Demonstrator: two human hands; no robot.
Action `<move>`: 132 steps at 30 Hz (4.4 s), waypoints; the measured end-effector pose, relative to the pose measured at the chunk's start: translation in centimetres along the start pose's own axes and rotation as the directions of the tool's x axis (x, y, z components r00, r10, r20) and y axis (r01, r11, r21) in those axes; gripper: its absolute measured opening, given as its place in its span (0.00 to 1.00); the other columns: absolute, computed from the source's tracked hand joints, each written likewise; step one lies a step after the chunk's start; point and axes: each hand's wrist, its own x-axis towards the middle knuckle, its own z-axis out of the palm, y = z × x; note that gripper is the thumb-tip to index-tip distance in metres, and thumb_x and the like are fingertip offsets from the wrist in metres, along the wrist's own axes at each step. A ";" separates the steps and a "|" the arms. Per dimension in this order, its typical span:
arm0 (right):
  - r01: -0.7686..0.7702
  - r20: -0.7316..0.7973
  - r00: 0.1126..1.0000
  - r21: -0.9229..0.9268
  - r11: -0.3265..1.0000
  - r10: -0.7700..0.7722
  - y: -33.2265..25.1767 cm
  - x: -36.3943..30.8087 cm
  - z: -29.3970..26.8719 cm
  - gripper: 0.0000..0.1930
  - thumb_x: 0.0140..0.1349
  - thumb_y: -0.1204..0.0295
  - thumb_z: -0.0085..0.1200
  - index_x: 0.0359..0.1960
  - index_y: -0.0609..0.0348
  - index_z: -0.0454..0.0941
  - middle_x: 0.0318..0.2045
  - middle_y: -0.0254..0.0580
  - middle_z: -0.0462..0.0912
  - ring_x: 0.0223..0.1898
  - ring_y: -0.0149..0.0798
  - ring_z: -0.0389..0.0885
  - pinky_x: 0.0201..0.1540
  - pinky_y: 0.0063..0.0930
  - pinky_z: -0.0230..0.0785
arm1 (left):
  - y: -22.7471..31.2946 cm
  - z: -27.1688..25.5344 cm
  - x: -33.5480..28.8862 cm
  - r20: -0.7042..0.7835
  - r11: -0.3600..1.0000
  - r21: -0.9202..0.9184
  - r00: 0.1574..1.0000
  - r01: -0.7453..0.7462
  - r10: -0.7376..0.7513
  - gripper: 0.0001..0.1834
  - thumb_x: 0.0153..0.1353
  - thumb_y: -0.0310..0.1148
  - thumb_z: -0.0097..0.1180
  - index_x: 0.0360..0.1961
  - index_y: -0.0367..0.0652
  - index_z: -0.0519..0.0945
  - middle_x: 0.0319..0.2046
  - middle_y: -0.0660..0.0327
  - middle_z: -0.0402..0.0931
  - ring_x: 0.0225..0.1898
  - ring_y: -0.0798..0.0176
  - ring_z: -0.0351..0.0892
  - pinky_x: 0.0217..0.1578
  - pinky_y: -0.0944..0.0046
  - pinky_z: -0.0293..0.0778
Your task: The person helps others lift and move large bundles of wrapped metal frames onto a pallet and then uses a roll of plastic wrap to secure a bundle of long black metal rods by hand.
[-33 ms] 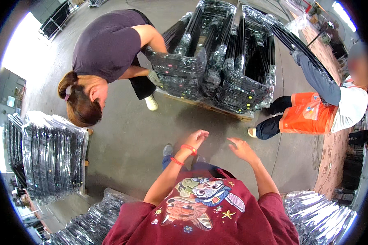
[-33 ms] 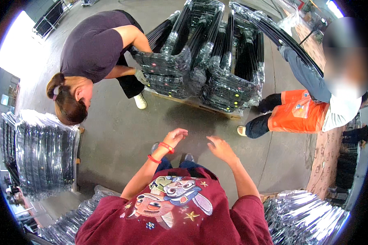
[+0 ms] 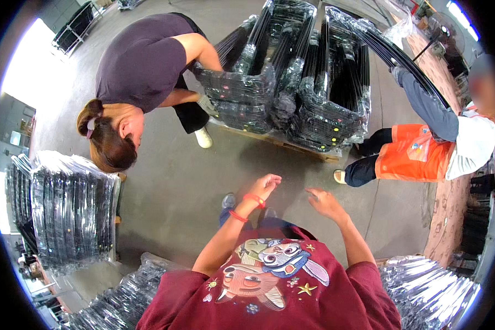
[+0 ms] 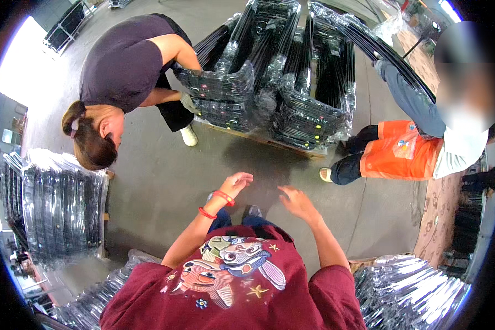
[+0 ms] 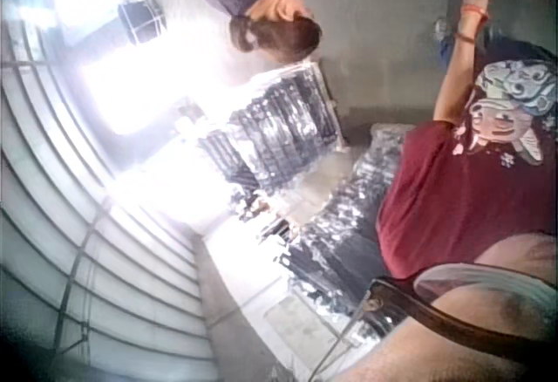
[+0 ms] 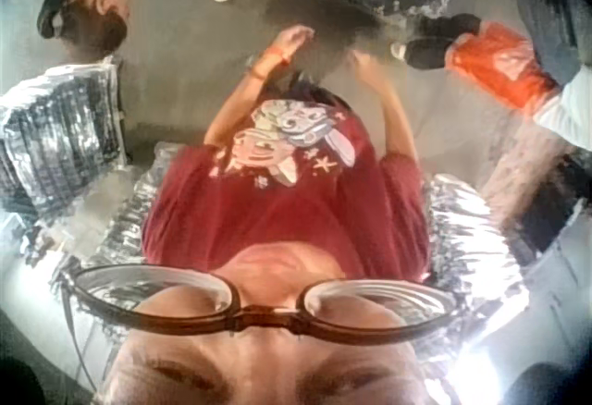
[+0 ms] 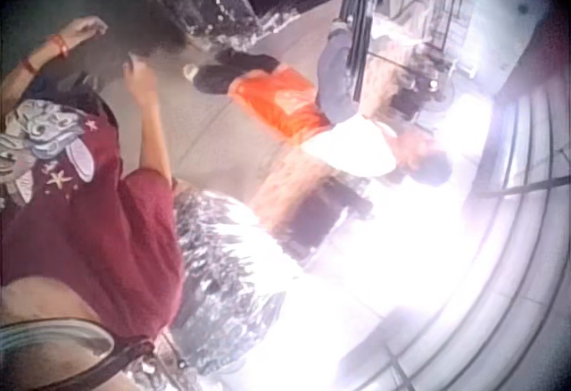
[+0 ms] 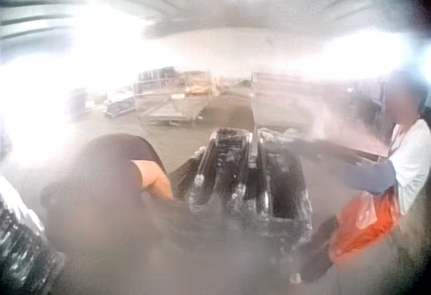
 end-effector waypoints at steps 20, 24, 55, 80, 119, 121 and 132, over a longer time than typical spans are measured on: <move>0.056 -0.033 0.998 0.555 0.830 -0.045 -5.0 22.6 8.4 0.20 0.56 0.67 0.45 0.49 0.65 0.68 0.44 0.48 0.75 0.43 0.37 0.74 0.43 0.28 0.65 | 1.7 -14.1 4.5 -0.083 0.990 0.108 0.993 0.087 -0.078 0.12 0.58 0.22 0.41 0.43 0.36 0.73 0.38 0.61 0.74 0.40 0.70 0.72 0.44 0.68 0.68; -0.075 -0.098 0.972 0.733 0.676 0.214 -6.2 28.8 8.7 0.23 0.52 0.66 0.47 0.49 0.65 0.68 0.39 0.51 0.77 0.39 0.39 0.76 0.41 0.26 0.66 | 2.8 -17.1 9.8 -0.077 0.987 0.155 0.997 0.039 -0.028 0.15 0.55 0.18 0.40 0.43 0.36 0.73 0.38 0.62 0.74 0.40 0.70 0.72 0.44 0.69 0.67; -0.033 -0.678 0.724 0.155 0.987 0.131 -10.2 39.2 -3.0 0.25 0.49 0.76 0.45 0.52 0.71 0.60 0.55 0.56 0.60 0.59 0.51 0.55 0.59 0.41 0.47 | 8.0 -22.8 29.3 0.074 0.330 0.932 0.972 -0.147 0.224 0.28 0.50 0.31 0.51 0.53 0.37 0.60 0.55 0.52 0.59 0.59 0.51 0.54 0.57 0.50 0.53; 0.045 -0.438 0.876 0.494 0.868 0.204 -6.7 30.5 -1.9 0.23 0.55 0.68 0.44 0.54 0.62 0.62 0.52 0.54 0.67 0.54 0.50 0.64 0.55 0.33 0.57 | 4.2 -27.3 25.2 0.115 0.355 0.930 0.992 -0.093 -0.041 0.37 0.52 0.34 0.49 0.62 0.41 0.48 0.63 0.52 0.45 0.64 0.51 0.41 0.60 0.48 0.42; 0.038 -0.617 0.658 0.599 0.800 0.431 -17.0 28.2 10.0 0.19 0.51 0.71 0.45 0.46 0.63 0.70 0.36 0.59 0.75 0.38 0.52 0.75 0.43 0.37 0.67 | 4.1 -29.7 16.7 0.346 0.529 0.781 0.935 -0.331 0.074 0.30 0.49 0.27 0.51 0.56 0.37 0.60 0.58 0.45 0.54 0.61 0.47 0.51 0.60 0.58 0.50; 0.063 -0.611 0.692 0.582 0.811 0.385 -16.6 30.2 8.8 0.20 0.49 0.72 0.46 0.46 0.66 0.70 0.40 0.59 0.74 0.46 0.52 0.72 0.49 0.37 0.64 | 4.6 -29.5 17.9 0.333 0.526 0.786 0.940 -0.324 0.082 0.30 0.49 0.27 0.52 0.56 0.37 0.61 0.58 0.44 0.54 0.60 0.47 0.52 0.59 0.58 0.51; -0.193 -0.626 0.771 -0.054 0.980 0.117 -14.9 40.1 4.6 0.36 0.43 0.66 0.55 0.57 0.62 0.57 0.60 0.51 0.54 0.64 0.45 0.47 0.58 0.51 0.46 | 5.7 -28.7 23.9 0.221 0.456 0.856 0.970 -0.243 0.102 0.32 0.47 0.25 0.53 0.56 0.37 0.60 0.58 0.45 0.54 0.61 0.49 0.52 0.59 0.60 0.51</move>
